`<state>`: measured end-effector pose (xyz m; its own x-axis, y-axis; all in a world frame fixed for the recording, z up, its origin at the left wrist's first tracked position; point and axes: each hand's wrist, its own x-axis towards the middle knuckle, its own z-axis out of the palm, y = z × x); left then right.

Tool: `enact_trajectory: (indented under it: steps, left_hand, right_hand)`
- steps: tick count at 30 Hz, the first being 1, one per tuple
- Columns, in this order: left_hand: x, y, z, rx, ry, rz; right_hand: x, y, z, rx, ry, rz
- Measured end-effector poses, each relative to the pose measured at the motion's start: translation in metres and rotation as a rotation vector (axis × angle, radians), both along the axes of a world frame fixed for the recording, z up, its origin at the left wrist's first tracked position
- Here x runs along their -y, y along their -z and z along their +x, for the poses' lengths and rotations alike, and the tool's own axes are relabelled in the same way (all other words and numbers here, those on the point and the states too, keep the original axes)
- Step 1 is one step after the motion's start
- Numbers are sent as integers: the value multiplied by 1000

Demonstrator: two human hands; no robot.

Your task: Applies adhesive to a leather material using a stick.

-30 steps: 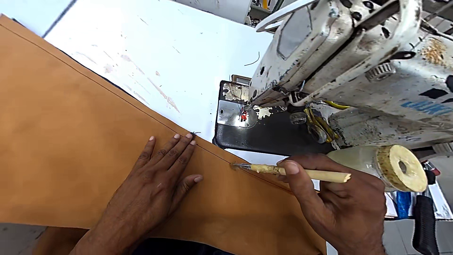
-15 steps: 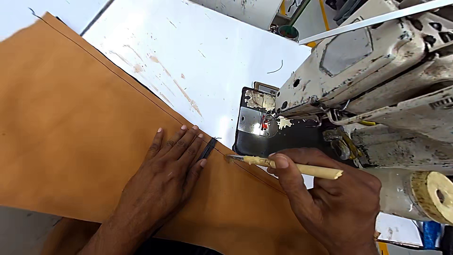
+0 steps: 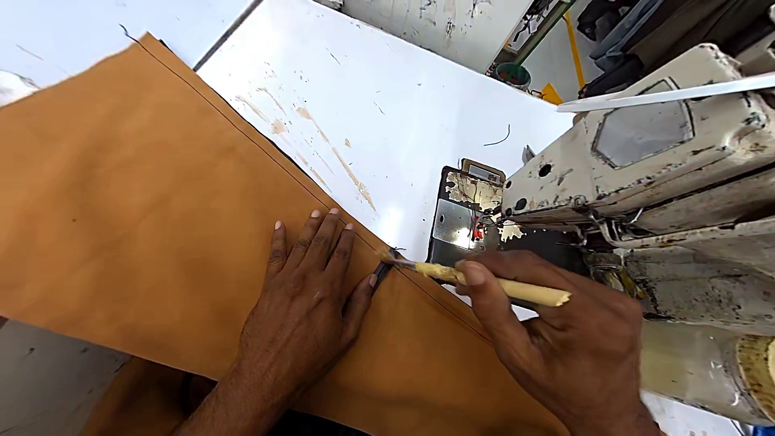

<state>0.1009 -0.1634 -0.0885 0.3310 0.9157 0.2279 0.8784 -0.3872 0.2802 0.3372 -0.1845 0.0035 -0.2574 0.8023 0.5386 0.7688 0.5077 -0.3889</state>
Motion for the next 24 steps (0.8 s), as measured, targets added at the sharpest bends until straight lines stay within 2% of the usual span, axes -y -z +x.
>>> enact_trajectory:
  steps: [4,10,16,19,24]
  left_hand:
    - [0,0,1,4,-14,-2]
    - [-20,-6,-15,-48,29,-53]
    - [-108,-27,-92,-203,-19,-152]
    - [-156,-24,-125,-198,-77,-138]
    - [-216,-22,-151,-104,-217,-202]
  right_hand:
    - [2,-15,1,88,37,37]
    - [-16,-4,-23,26,-41,60]
    - [-18,-15,-11,112,-7,56]
    - [-31,-11,-26,85,-25,65]
    - [-61,3,-53,2,-116,49]
